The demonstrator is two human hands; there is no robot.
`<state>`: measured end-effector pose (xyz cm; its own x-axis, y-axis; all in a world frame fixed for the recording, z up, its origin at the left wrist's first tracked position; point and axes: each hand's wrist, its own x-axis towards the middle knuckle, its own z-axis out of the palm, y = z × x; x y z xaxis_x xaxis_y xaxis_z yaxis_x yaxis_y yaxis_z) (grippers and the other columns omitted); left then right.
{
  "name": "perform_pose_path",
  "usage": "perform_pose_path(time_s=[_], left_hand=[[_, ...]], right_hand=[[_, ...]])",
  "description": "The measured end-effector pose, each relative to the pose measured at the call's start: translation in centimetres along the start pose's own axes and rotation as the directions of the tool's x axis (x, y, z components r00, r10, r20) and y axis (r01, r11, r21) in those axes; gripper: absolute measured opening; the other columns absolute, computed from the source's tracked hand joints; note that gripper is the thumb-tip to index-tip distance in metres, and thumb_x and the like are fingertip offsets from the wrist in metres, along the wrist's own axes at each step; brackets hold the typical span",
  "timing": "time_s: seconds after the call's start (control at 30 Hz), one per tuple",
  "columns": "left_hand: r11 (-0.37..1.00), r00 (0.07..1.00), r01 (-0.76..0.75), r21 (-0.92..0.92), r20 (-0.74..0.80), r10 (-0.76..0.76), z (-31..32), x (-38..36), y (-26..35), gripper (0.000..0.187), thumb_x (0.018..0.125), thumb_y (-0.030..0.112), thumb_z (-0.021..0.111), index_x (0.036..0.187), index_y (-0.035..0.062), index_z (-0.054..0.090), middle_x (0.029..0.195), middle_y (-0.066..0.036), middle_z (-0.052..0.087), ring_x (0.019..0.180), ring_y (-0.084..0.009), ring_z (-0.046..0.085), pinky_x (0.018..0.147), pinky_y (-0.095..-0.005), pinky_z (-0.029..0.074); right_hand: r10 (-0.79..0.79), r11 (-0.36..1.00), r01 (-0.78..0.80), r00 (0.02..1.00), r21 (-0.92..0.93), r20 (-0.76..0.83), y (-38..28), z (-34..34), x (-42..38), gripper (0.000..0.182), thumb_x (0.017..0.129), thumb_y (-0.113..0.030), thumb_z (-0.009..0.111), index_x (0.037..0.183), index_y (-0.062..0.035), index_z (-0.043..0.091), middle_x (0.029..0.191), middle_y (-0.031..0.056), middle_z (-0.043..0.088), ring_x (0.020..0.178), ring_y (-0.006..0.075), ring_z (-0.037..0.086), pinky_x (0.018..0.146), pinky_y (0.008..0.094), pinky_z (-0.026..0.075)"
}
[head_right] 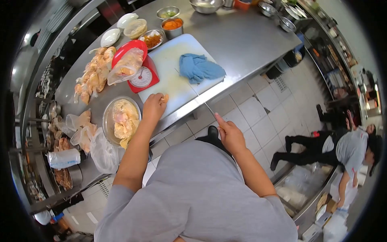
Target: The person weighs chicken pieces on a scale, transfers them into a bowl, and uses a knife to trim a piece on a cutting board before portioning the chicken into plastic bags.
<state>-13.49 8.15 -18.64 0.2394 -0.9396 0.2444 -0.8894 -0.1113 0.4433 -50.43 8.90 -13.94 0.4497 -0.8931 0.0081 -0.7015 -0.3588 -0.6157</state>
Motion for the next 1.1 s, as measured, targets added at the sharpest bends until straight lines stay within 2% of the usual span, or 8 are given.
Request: perform_pose_path(time_s=[0.1,0.17,0.27,0.37,0.43,0.53,0.73,1.1], left_hand=[[0.944,0.961,0.268,-0.192,0.127,-0.247,-3.1,1.4,0.9,0.027,0.09,0.01,0.071,0.116,0.0031,0.07,0.098,-0.015,0.073,0.081,-0.0358,0.068,0.079,-0.0446,0.057],[0.452,0.847,0.405,-0.794,0.141,-0.512,-6.5,1.3,0.3,0.02,0.092,0.01,0.069,0.111,0.003,0.074,0.094,-0.014,0.076,0.077,-0.0275,0.071,0.077,-0.0415,0.058],[0.879,0.852,0.197,-0.434,-0.367,-0.373,-13.8,3.0,1.2,0.02,0.093,0.011,0.069,0.108,0.0014,0.077,0.095,-0.014,0.078,0.08,-0.0191,0.072,0.074,-0.0362,0.056],[0.976,0.942,0.215,0.019,-0.268,-0.202,-17.0,8.2,0.0,0.025,0.096,0.018,0.069,0.114,0.0025,0.077,0.092,-0.014,0.077,0.078,-0.0199,0.071,0.074,-0.0345,0.055],[0.927,0.936,0.323,-0.188,-0.084,-0.343,-16.9,11.9,-0.9,0.029,0.096,0.021,0.067,0.119,0.0044,0.076,0.091,-0.015,0.076,0.08,-0.0231,0.071,0.079,-0.0359,0.056],[0.88,0.884,0.266,-0.392,-0.265,-0.385,-14.8,15.4,-1.6,0.035,0.094,0.02,0.068,0.124,0.005,0.074,0.092,-0.015,0.075,0.08,-0.0244,0.071,0.08,-0.037,0.056],[0.927,0.9,0.374,0.023,-0.251,-0.356,-15.6,13.8,1.5,0.041,0.092,0.018,0.072,0.131,0.0039,0.071,0.109,-0.016,0.078,0.093,-0.0229,0.075,0.083,-0.0349,0.058],[0.862,0.757,0.401,-0.31,-0.419,-0.502,-15.4,8.7,-1.2,0.032,0.094,0.014,0.073,0.122,-0.0007,0.074,0.109,-0.012,0.079,0.099,-0.0197,0.076,0.09,-0.0332,0.059]], right_hand=[[-0.073,0.994,0.072,0.997,0.084,0.001,0.3,-0.7,3.3,0.056,0.1,-0.009,0.063,0.152,-0.0294,0.057,0.094,0.0138,0.064,0.09,0.0348,0.066,0.081,0.0445,0.055],[-0.125,0.988,0.118,0.99,0.104,0.063,0.6,-0.6,5.6,0.057,0.098,-0.005,0.061,0.151,-0.0265,0.058,0.1,0.0161,0.062,0.094,0.0356,0.064,0.083,0.0448,0.055],[-0.175,0.98,0.164,0.979,0.114,0.103,0.8,-0.6,8.7,0.06,0.096,0.0,0.06,0.15,-0.0244,0.059,0.105,0.0182,0.06,0.094,0.0359,0.063,0.083,0.0431,0.053],[-0.222,0.969,0.202,0.965,0.141,0.14,1.7,0.2,11.0,0.057,0.096,-0.001,0.061,0.148,-0.0235,0.061,0.105,0.0174,0.06,0.096,0.0344,0.063,0.085,0.0424,0.053],[-0.25,0.962,0.226,0.955,0.154,0.161,2.6,0.6,12.1,0.056,0.096,-0.001,0.061,0.148,-0.0228,0.062,0.104,0.017,0.059,0.096,0.0339,0.062,0.085,0.0421,0.053],[-0.249,0.962,0.218,0.946,0.163,0.208,3.7,0.4,13.4,0.056,0.096,0.0,0.061,0.147,-0.0213,0.062,0.104,0.0167,0.058,0.095,0.0336,0.061,0.086,0.0411,0.052],[-0.277,0.959,0.249,0.919,0.132,0.279,4.8,0.1,15.0,0.059,0.094,0.0,0.064,0.15,-0.0178,0.058,0.108,0.0171,0.056,0.095,0.0337,0.061,0.088,0.0408,0.052],[-0.3,0.917,0.165,0.886,0.364,0.354,4.7,-8.3,14.9,0.061,0.093,-0.006,0.069,0.152,-0.0137,0.057,0.124,0.0196,0.065,0.114,0.0317,0.066,0.098,0.0361,0.052]])
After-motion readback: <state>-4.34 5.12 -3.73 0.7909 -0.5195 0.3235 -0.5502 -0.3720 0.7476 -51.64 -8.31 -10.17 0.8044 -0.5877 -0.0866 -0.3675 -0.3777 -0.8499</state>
